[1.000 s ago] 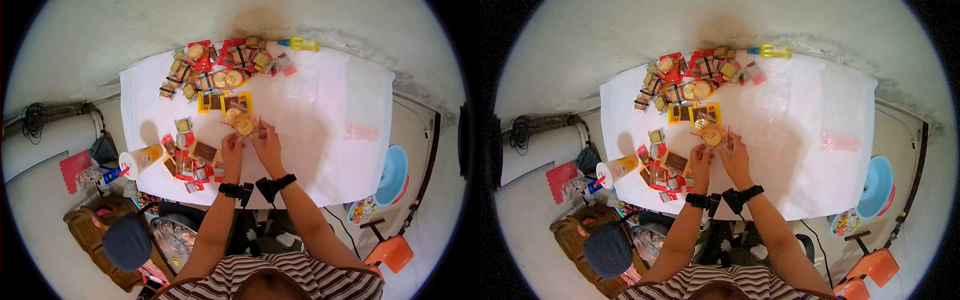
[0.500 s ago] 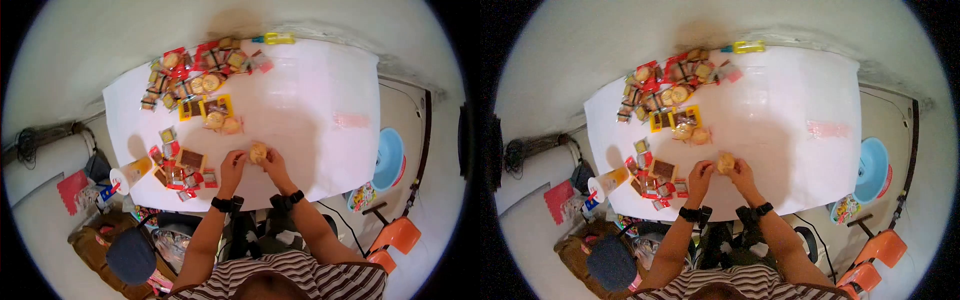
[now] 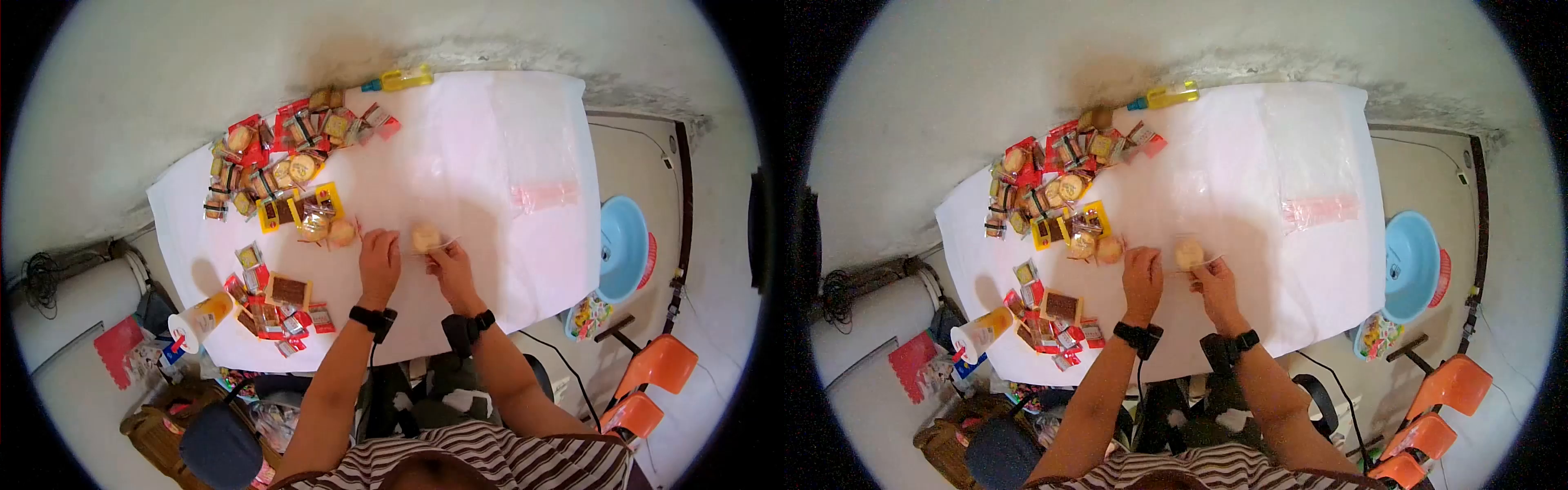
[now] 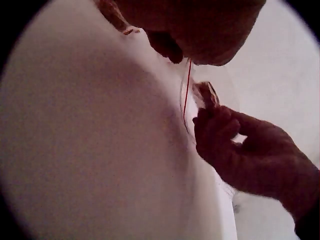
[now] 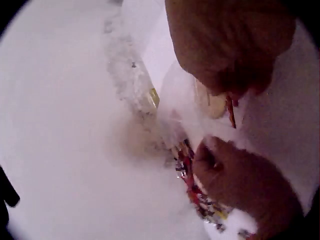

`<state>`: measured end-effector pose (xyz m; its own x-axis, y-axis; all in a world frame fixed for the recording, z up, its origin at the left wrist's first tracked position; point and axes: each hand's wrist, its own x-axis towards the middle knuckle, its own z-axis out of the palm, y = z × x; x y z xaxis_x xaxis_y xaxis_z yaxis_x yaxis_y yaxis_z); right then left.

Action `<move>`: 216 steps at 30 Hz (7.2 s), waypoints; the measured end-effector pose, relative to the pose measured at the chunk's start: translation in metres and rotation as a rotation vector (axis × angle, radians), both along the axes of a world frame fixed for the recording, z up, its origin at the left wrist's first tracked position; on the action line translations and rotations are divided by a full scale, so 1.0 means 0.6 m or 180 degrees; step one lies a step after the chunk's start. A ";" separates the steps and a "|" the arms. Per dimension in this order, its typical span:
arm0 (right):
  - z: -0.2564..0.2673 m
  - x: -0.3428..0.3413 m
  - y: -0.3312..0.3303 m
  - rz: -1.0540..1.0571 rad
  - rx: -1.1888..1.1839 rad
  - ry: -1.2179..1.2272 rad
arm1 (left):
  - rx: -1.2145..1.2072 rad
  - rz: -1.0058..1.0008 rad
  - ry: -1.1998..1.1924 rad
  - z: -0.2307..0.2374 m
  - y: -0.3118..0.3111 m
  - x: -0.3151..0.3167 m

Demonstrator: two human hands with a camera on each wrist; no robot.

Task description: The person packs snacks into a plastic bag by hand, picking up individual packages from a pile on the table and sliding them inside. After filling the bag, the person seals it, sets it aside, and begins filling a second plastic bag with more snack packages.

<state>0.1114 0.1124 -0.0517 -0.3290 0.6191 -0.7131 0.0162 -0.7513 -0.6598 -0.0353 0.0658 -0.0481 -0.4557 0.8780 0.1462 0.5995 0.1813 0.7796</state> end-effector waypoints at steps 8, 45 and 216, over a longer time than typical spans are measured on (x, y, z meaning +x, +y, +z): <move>0.012 -0.075 0.002 -0.2199 -0.0657 0.1630 | -0.0039 0.0205 -0.0275 -0.009 -0.034 0.028; 0.101 -0.054 -0.077 0.0491 0.1750 -0.0318 | 0.0113 0.0105 0.0023 -0.062 -0.060 0.027; 0.013 -0.350 0.261 0.1603 0.3302 -0.1623 | 0.0151 -0.0169 0.0473 -0.046 -0.047 0.021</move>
<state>-0.0986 0.2691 -0.0438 -0.5220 0.8489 -0.0827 0.5755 0.2790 -0.7687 -0.0228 0.0374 -0.0754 -0.3791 0.8908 0.2505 0.7167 0.1113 0.6885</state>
